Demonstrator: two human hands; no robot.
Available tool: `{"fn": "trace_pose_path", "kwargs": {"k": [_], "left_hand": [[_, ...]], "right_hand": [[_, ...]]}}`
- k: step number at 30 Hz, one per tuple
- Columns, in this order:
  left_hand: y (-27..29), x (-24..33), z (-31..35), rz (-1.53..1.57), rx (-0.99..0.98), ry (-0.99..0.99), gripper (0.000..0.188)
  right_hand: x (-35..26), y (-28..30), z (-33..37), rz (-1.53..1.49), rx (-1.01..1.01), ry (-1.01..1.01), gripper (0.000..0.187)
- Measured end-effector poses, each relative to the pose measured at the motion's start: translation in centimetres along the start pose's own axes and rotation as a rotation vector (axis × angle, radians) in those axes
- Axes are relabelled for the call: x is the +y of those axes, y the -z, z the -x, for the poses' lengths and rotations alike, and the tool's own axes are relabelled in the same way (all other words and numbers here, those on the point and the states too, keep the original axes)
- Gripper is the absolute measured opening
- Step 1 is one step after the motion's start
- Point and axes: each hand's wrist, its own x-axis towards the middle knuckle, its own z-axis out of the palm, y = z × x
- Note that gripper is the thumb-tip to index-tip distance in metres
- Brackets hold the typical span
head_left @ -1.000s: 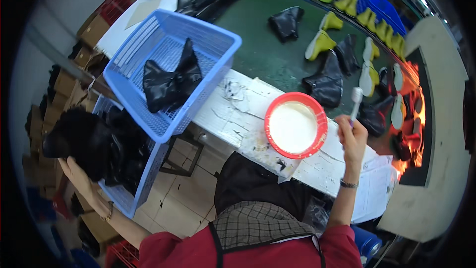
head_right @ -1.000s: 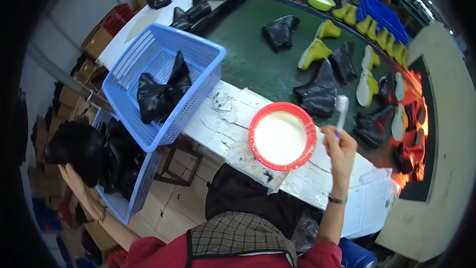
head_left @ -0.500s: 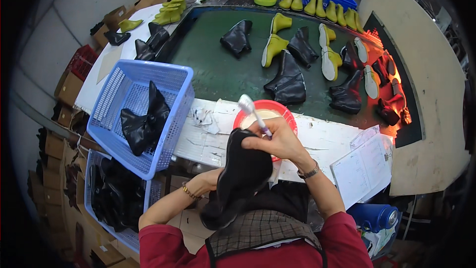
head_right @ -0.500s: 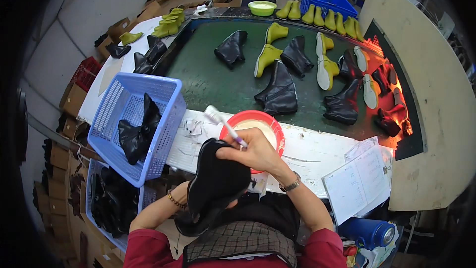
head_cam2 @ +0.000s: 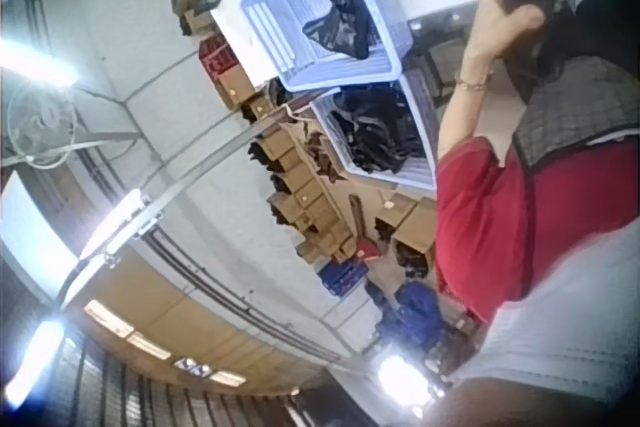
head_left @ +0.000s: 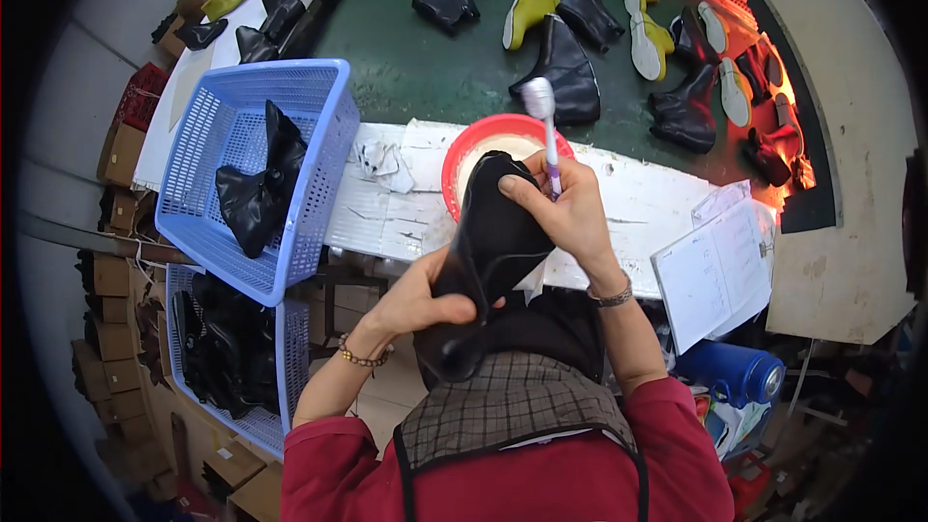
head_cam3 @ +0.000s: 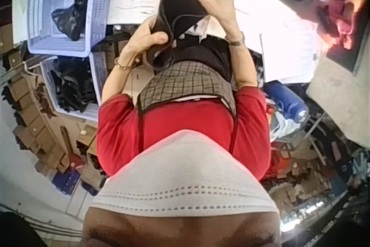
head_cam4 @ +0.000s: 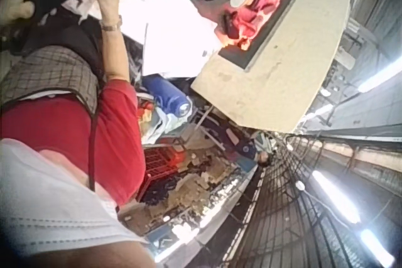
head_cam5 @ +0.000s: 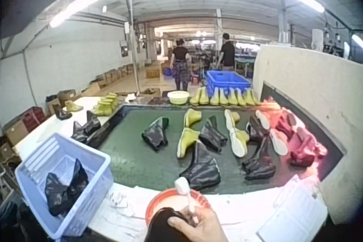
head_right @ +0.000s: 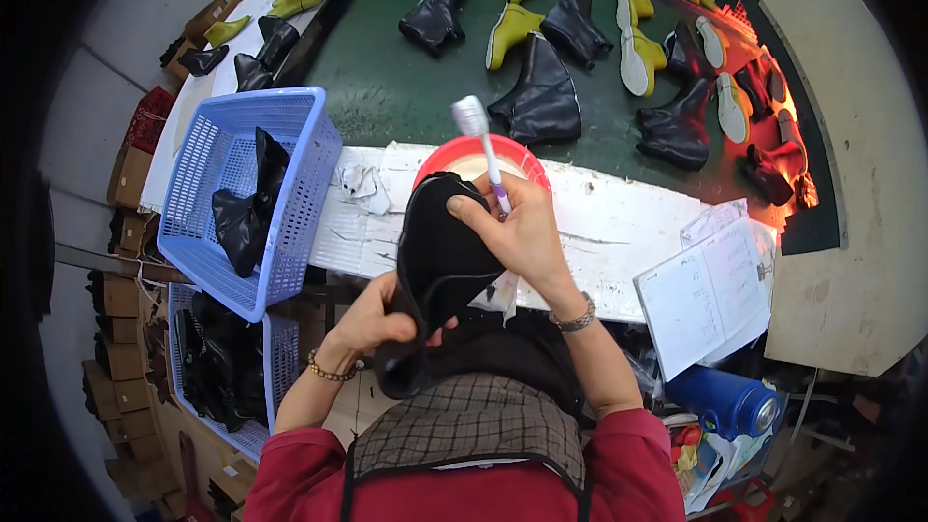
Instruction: The person repeatedly picks up black boot uppers from a blue basket and applies a white adhesive to the inner rim using a toothbrush. The person holds the boot with one hand and uses the toothbrush with the other to spread the substance along the edge. After treating each boot, the person places it back into the basket.
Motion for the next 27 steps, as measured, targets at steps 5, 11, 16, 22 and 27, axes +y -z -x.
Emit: {"fn": "trace_pose_path", "kwargs": {"k": [5,11,16,22,27], "left_hand": [[3.4,-2.1,3.0,0.145,0.195,-0.006,0.053],[3.3,-0.9,1.8,0.131,0.197,-0.032,0.064],[4.4,-0.1,1.3,0.279,0.182,0.153,0.054],[5.3,-0.4,0.8,0.338,0.057,0.336,0.056],[3.2,1.6,0.8,0.3,0.059,0.279,0.059]], "right_hand": [[1.2,5.0,-0.5,0.595,0.093,0.107,0.021],[3.8,5.6,-0.8,0.985,-0.077,0.251,0.015],[3.3,7.8,0.0,0.862,-0.128,0.118,0.019],[1.2,7.9,-0.7,0.305,-0.043,0.374,0.017],[0.4,7.3,-1.2,0.43,-0.048,0.52,0.018]]}}
